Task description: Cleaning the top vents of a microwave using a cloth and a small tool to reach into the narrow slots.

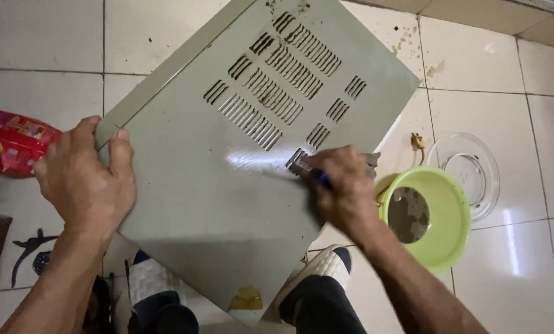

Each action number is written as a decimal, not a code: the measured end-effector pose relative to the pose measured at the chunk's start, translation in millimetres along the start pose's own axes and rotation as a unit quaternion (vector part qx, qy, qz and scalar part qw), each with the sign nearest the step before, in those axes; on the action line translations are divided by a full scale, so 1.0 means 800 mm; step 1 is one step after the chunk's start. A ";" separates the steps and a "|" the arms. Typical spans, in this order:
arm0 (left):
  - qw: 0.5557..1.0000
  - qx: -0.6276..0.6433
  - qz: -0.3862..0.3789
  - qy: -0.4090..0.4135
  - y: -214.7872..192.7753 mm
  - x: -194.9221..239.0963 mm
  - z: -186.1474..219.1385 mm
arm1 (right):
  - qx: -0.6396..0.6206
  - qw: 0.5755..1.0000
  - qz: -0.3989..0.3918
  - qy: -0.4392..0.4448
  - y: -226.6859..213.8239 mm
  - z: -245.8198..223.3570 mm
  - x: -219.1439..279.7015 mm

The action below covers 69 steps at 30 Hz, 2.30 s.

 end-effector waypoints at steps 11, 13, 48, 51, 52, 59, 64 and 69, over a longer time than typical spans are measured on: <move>1.000 -0.012 -0.017 -0.012 0.006 0.001 -0.007 | 0.018 0.949 -0.007 0.314 -0.015 0.078 -0.040; 1.000 -0.009 -0.017 -0.015 0.004 0.000 -0.007 | 0.013 0.946 -0.025 0.323 -0.018 0.089 -0.039; 1.000 0.008 -0.001 -0.010 0.004 0.002 -0.003 | -0.003 0.875 -0.112 0.470 -0.047 0.081 -0.068; 1.000 0.004 -0.014 -0.017 0.005 0.001 -0.005 | -0.026 0.874 -0.091 0.477 -0.037 0.111 -0.069; 1.000 0.004 -0.008 -0.012 0.006 0.001 -0.006 | 0.003 0.902 -0.085 0.423 -0.035 0.124 -0.067; 1.000 0.002 -0.025 -0.019 -0.003 0.000 0.001 | -0.002 0.902 -0.016 0.432 -0.049 0.133 -0.067; 1.000 -0.015 -0.008 -0.008 0.005 0.004 -0.008 | 0.112 0.930 -0.047 0.347 -0.086 0.097 -0.037; 1.000 -0.023 0.004 0.004 0.007 0.007 -0.013 | 0.069 0.903 -0.164 0.391 -0.091 0.052 -0.015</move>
Point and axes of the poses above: each hand's wrist, its own x-axis away from the middle knuckle, its own y-axis out of the palm, z = x × y, the point moved 2 cm from there along -x, towards the middle knuckle, and after that the axes turned 11 degrees about -y, right-handed, at the moved point
